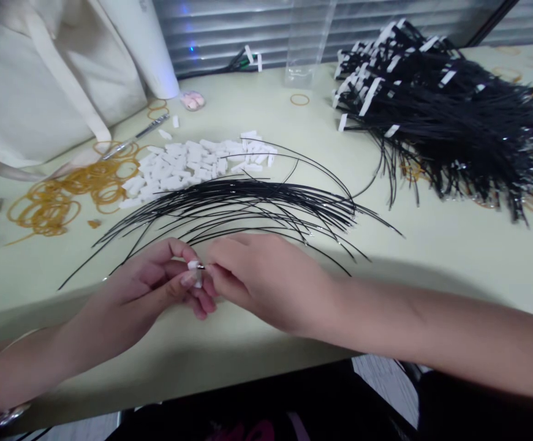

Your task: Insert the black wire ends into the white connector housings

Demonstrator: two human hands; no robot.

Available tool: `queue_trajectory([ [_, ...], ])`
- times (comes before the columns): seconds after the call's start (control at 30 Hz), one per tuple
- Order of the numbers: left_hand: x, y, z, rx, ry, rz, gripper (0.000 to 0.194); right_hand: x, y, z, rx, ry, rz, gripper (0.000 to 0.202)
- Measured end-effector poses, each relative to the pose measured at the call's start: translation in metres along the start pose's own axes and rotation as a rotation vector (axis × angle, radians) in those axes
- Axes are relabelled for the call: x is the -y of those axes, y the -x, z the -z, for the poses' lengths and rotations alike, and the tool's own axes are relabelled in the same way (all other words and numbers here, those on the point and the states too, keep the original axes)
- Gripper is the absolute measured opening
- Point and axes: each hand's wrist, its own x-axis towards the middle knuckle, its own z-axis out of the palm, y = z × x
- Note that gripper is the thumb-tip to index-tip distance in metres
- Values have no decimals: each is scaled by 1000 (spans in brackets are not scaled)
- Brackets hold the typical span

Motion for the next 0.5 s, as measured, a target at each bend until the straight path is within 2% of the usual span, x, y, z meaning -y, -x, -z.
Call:
queue_trajectory([
  [0.17,1,1,0,6,-27,-5,11,1,-3,2,76,-124,-130,19],
  [0.33,0,1,0,30,-54,-8,9,5,-4,4,77,-150,-93,20],
  [0.5,1,1,0,22,-77,4,9,8,-4,5,121,-229,-177,23],
])
